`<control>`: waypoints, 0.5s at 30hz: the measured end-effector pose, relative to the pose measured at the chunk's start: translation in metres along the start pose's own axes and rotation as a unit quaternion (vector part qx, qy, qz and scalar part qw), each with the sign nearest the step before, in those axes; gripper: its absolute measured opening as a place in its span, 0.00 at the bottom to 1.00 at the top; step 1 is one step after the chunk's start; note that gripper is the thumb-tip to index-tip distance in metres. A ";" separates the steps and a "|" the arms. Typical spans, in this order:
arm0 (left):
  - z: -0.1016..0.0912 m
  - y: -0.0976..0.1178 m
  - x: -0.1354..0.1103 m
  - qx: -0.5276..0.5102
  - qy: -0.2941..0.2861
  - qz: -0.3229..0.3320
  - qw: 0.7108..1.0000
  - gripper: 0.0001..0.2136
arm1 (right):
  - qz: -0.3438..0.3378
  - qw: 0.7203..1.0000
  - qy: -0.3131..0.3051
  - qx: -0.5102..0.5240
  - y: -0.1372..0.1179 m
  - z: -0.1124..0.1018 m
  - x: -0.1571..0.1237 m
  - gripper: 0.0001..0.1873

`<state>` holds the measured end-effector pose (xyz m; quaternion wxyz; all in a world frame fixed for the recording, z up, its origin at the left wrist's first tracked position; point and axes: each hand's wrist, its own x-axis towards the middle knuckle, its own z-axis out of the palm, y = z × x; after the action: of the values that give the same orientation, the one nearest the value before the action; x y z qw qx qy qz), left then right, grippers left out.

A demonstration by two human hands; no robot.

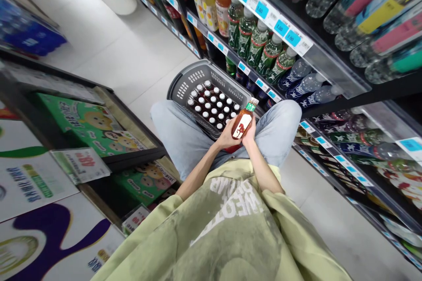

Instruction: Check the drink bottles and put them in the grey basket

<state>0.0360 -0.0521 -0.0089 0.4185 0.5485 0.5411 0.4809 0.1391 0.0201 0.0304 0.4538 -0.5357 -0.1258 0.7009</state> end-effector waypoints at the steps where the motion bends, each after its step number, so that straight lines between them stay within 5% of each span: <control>1: -0.001 0.000 0.000 -0.001 -0.008 0.008 1.000 0.58 | 0.005 1.000 0.003 -0.003 -0.001 0.000 0.000 0.26; 15: 0.001 -0.011 -0.002 -0.022 -0.023 0.027 0.999 0.61 | -0.007 0.999 -0.036 -0.029 0.000 -0.001 -0.001 0.29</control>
<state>0.0350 -0.0538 -0.0197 0.4295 0.5651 0.5053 0.4908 0.1402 0.0194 0.0308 0.4378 -0.5225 -0.1656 0.7127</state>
